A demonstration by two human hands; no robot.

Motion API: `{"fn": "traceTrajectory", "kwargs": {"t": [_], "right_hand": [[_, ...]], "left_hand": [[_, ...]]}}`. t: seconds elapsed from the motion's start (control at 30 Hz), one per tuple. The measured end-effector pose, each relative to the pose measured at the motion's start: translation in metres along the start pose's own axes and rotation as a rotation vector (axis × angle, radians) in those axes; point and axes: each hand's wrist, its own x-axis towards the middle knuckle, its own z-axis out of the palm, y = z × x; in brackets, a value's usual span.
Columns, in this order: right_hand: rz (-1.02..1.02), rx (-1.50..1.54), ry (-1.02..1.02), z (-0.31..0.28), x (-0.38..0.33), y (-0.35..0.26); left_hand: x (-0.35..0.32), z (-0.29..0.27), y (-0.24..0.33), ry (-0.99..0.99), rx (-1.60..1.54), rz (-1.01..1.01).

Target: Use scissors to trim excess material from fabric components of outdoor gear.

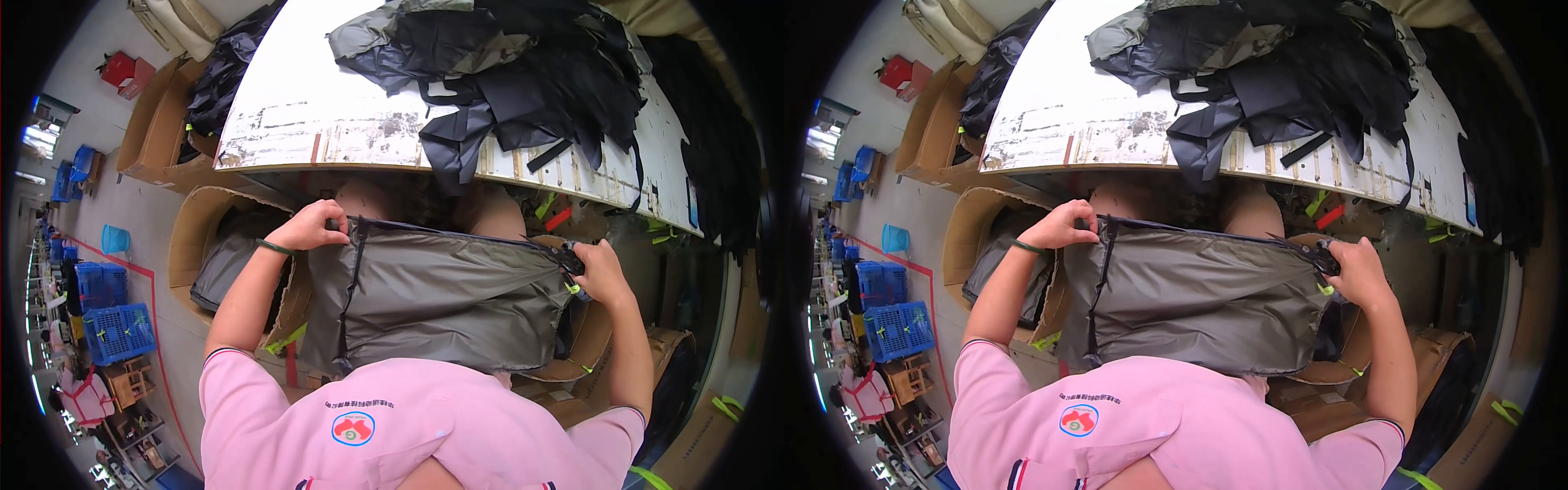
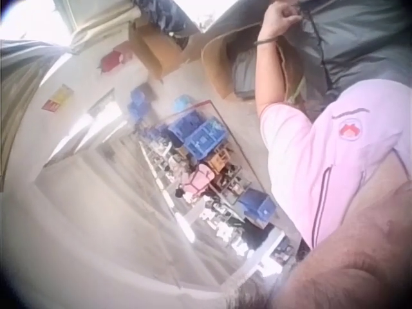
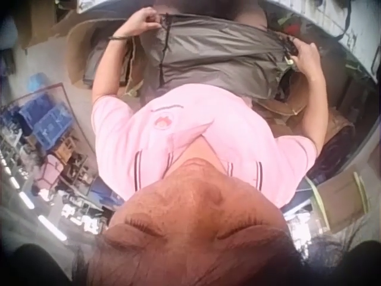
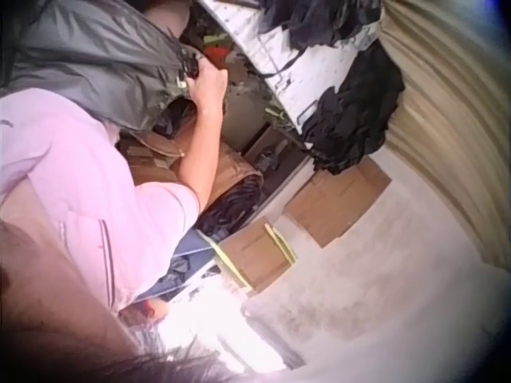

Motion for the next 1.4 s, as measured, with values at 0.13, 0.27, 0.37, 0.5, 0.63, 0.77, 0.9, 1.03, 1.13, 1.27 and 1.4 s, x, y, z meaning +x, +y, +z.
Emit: {"fn": "traceTrajectory", "kwargs": {"t": [0.13,0.27,0.37,0.5,0.63,0.77,0.9,1.03,1.13,1.27,1.4], "right_hand": [[0.032,0.012,-0.024,0.01,0.001,0.009],[0.025,0.015,-0.003,0.022,0.003,0.013],[0.035,0.012,-0.01,0.029,0.004,0.015],[0.067,0.014,-0.011,0.037,0.003,0.019],[0.129,0.027,-0.039,0.043,0.003,0.02],[0.123,0.02,-0.053,0.054,0.005,0.031],[0.142,0.038,-0.049,0.054,0.008,0.028],[0.142,0.065,-0.019,0.061,0.008,0.034],[0.181,0.072,-0.036,0.058,0.008,0.031],[0.242,0.129,0.01,0.009,0.02,-0.022],[-0.048,0.114,0.218,-0.01,0.039,-0.075]], "left_hand": [[0.0,0.017,-0.002,0.37,0.003,0.089],[0.012,0.029,0.006,0.319,0.076,0.095],[0.013,0.031,0.007,0.308,0.178,0.17],[0.003,0.032,0.021,0.647,0.243,0.424],[-0.014,0.031,0.036,0.816,0.184,0.559],[-0.027,0.036,0.056,0.798,-0.091,0.536],[-0.035,0.033,0.07,0.75,-0.149,0.638],[-0.038,0.021,0.08,0.601,-0.045,0.696],[-0.039,0.036,0.072,0.398,-0.708,0.272],[-0.034,0.023,0.06,0.268,-1.222,-0.098],[-0.036,0.026,0.058,0.231,-1.294,-0.155]]}}
